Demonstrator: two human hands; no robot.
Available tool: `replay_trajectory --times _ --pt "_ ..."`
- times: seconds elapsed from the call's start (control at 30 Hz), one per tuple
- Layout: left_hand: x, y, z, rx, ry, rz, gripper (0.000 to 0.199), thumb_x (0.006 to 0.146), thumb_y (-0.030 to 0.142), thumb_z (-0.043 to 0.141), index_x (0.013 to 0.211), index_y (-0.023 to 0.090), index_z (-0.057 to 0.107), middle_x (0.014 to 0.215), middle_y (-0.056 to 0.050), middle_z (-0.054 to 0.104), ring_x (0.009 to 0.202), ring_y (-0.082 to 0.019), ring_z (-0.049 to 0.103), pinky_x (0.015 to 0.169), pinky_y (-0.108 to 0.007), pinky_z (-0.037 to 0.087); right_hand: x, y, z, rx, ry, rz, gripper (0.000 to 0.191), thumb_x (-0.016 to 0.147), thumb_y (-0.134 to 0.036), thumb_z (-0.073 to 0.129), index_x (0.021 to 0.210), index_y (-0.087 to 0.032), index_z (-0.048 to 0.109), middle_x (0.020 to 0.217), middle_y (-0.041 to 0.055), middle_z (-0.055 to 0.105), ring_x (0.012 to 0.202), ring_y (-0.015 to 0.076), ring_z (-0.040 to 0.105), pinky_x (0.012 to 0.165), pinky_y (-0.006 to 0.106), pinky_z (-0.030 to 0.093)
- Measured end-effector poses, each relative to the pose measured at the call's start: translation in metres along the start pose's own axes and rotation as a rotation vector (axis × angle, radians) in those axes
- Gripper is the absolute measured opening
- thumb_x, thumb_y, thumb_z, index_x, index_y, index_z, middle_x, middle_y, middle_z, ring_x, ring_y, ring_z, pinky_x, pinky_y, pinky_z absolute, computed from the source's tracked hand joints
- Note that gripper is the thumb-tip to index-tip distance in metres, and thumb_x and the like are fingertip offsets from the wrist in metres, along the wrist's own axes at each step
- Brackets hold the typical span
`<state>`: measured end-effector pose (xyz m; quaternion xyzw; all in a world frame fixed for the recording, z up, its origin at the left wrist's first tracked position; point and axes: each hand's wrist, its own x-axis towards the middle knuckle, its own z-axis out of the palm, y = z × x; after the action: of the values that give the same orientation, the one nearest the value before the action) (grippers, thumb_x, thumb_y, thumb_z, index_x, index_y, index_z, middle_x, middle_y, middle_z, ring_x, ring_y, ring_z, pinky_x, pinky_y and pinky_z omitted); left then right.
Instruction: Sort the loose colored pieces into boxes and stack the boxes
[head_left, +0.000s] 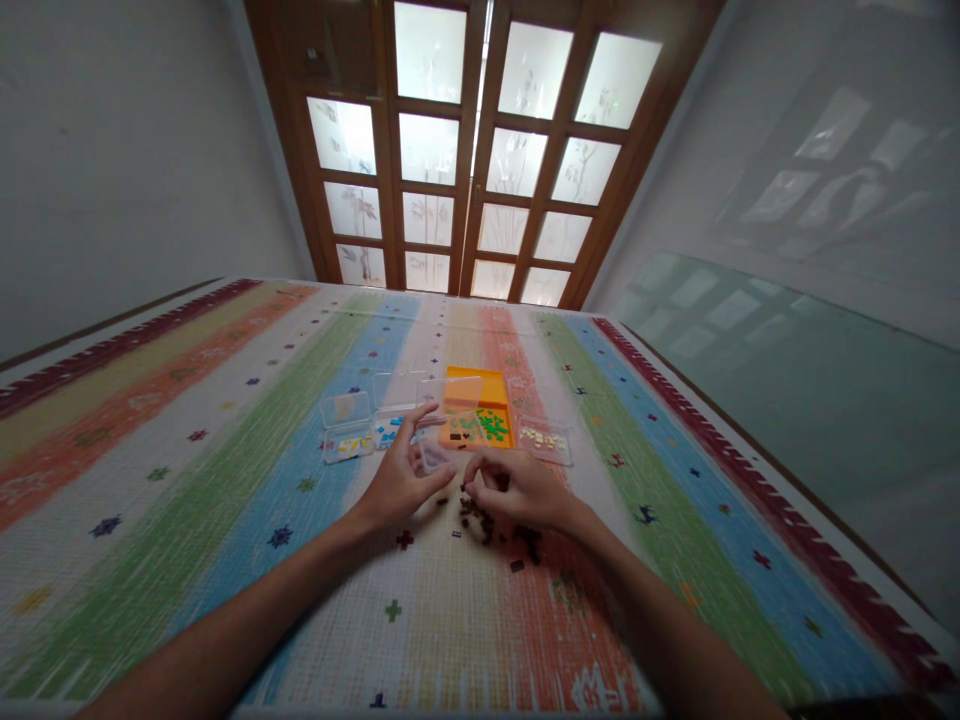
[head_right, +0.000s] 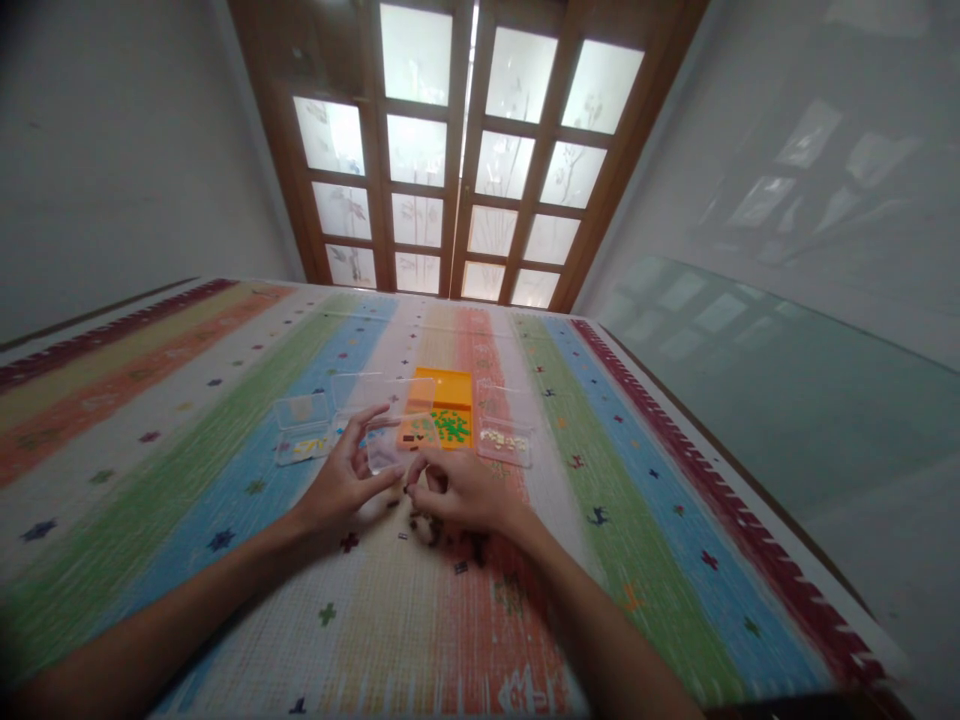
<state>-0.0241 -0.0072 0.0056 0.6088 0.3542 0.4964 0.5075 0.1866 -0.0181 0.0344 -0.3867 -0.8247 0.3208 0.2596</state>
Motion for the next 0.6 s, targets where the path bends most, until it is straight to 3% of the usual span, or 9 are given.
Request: replay_trajectory --times 0.13,0.23,0.43,0.6 --pt "-0.004 -0.001 0.003 -0.017 -0.053 -0.013 0.074 0.078 0.021 0.079 0.142 0.028 0.042 0.143 -0.011 0.052 0.097 -0.016 0.070 0.092 -0.035 0.059 0.000 -0.002 -0.005 -0.008 0.177 0.022 0.009 0.084 -0.023 0.062 0.086 -0.016 0.068 0.053 -0.0088 0.042 0.048 0.0082 0.037 0.052 0.020 0.028" --pt "-0.007 -0.003 0.007 -0.012 -0.100 -0.011 0.074 0.079 0.022 0.080 0.143 0.028 0.043 0.144 -0.012 0.052 0.108 -0.020 0.069 0.097 -0.038 0.058 0.002 0.000 -0.006 -0.067 0.240 0.042 0.009 0.084 -0.022 0.064 0.085 -0.016 0.071 0.054 -0.0082 0.043 0.048 0.0083 0.038 0.054 0.020 0.028" --pt "-0.013 -0.002 0.018 -0.037 -0.225 -0.048 0.075 0.080 0.020 0.077 0.144 0.027 0.040 0.131 -0.012 0.062 0.097 -0.019 0.073 0.090 -0.037 0.060 0.007 0.001 -0.001 -0.139 0.276 0.119 0.009 0.081 -0.018 0.067 0.083 -0.016 0.076 0.051 -0.0072 0.046 0.049 0.0088 0.039 0.055 0.021 0.028" --pt "-0.017 0.001 0.023 -0.069 -0.227 -0.032 0.074 0.077 0.014 0.076 0.142 0.028 0.044 0.136 -0.012 0.059 0.096 -0.019 0.074 0.088 -0.036 0.060 0.009 -0.003 0.003 -0.189 0.221 0.205 0.008 0.076 -0.014 0.073 0.080 -0.016 0.079 0.052 -0.0068 0.047 0.050 0.0083 0.037 0.057 0.021 0.028"
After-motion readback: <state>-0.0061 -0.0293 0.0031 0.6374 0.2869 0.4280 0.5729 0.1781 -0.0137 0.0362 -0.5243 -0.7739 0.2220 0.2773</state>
